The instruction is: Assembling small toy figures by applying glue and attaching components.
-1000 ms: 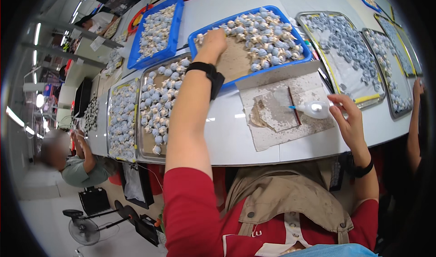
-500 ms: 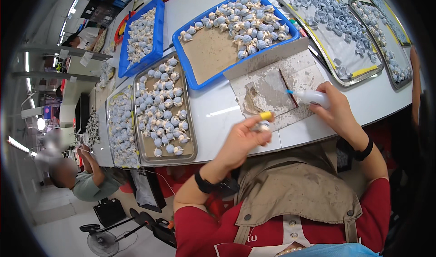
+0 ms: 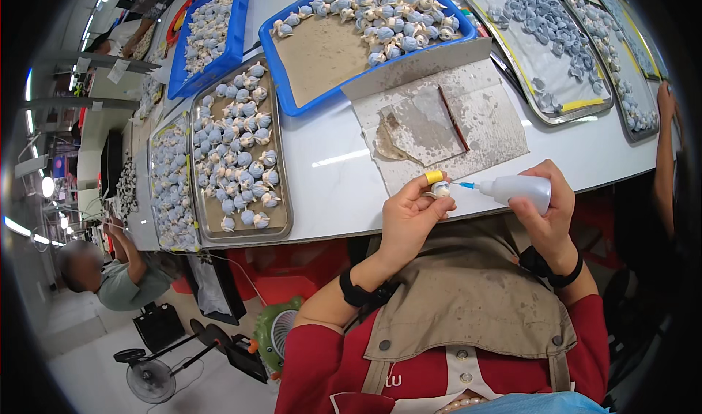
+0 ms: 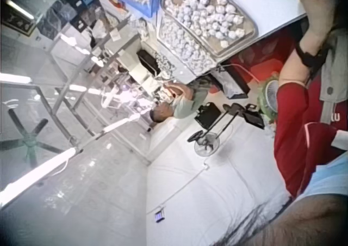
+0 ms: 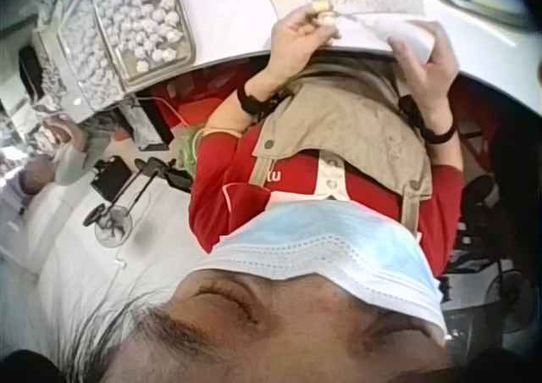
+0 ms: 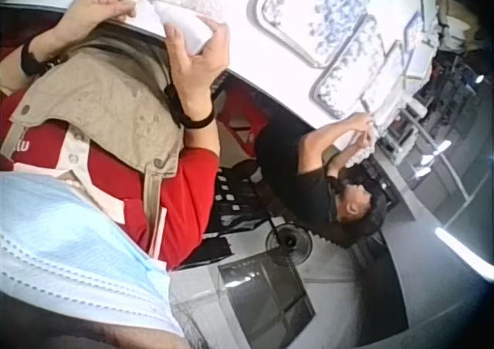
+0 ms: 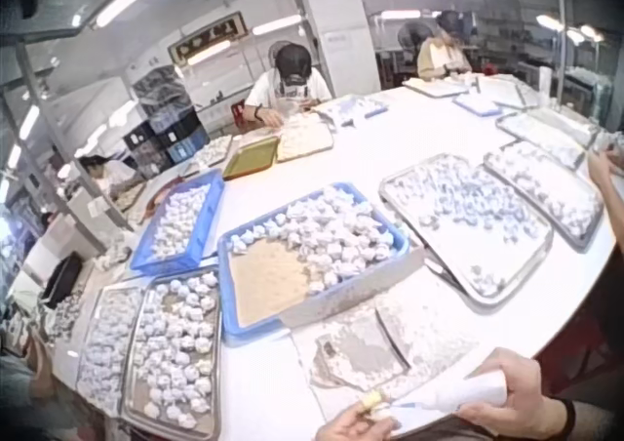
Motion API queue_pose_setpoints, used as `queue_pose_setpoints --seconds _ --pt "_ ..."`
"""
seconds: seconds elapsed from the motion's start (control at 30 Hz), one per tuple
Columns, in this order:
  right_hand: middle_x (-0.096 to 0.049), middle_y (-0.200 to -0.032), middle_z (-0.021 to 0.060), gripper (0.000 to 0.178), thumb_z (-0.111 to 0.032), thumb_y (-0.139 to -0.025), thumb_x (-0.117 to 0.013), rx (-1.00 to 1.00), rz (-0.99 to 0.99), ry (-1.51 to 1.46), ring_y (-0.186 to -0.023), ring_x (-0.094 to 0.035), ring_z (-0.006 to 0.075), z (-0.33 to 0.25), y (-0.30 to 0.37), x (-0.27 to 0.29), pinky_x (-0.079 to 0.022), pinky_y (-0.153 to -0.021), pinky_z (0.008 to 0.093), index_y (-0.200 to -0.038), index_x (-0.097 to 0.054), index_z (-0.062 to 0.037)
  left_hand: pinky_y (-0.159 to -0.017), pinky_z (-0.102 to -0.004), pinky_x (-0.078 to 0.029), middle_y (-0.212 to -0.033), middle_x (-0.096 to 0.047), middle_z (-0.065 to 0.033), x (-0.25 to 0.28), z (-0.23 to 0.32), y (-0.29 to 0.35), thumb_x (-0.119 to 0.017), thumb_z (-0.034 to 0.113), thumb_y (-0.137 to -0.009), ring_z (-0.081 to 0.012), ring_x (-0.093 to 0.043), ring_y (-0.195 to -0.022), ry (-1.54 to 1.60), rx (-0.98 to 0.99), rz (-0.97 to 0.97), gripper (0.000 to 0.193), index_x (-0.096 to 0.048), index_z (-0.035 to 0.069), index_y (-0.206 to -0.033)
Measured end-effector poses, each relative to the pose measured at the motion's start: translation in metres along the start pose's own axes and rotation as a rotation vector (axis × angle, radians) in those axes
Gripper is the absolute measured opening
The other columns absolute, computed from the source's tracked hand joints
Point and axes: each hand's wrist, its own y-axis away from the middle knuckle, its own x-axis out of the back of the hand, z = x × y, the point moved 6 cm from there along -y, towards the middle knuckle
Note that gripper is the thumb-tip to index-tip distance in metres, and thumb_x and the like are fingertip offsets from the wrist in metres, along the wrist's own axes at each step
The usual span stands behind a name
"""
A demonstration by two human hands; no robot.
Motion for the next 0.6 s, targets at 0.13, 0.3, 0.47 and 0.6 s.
queue_pose_setpoints --seconds 0.13,0.3,0.47,0.6 --pt "-0.055 -0.070 0.0081 0.029 -0.013 -0.066 -0.076 0.117 0.005 0.093 -0.060 -0.055 0.0137 -0.017 -0.001 -0.005 -0.042 -0.052 0.0244 -0.083 -0.055 0.0000 -0.064 -0.0189 -0.048 -0.103 -0.058 -0.0098 -0.002 -0.001 0.001 -0.061 0.002 -0.082 -0.0112 -0.060 -0.080 -0.048 0.036 0.000 0.036 -0.049 -0.003 -0.115" --pt "-0.055 -0.067 0.0089 0.030 -0.014 -0.063 -0.078 0.229 -0.021 0.154 -0.053 -0.055 0.0208 -0.029 -0.004 -0.012 -0.042 -0.046 0.0279 -0.079 -0.056 -0.0021 -0.064 -0.0191 -0.049 -0.103 -0.058 -0.0095 -0.002 -0.003 0.002 -0.062 0.003 -0.082 -0.0114 -0.061 -0.080 -0.040 0.046 0.006 0.036 -0.048 -0.004 -0.115" --pt "-0.054 -0.065 0.0088 0.029 -0.015 -0.063 -0.078 0.242 -0.038 0.198 -0.053 -0.054 0.0212 -0.032 -0.008 -0.018 -0.042 -0.046 0.0279 -0.077 -0.056 -0.0023 -0.065 -0.0192 -0.049 -0.102 -0.058 -0.0093 0.000 -0.003 0.001 -0.062 0.003 -0.081 -0.0117 -0.061 -0.081 -0.030 0.044 -0.013 0.037 -0.048 -0.003 -0.115" --pt "-0.054 -0.065 0.0088 0.028 -0.015 -0.063 -0.078 0.217 0.008 0.199 -0.054 -0.054 0.0207 -0.031 -0.007 -0.016 -0.041 -0.046 0.0277 -0.076 -0.056 -0.0020 -0.065 -0.0195 -0.049 -0.104 -0.058 -0.0099 0.001 -0.003 0.001 -0.061 0.003 -0.082 -0.0127 -0.061 -0.082 -0.018 0.032 -0.020 0.036 -0.048 -0.003 -0.115"
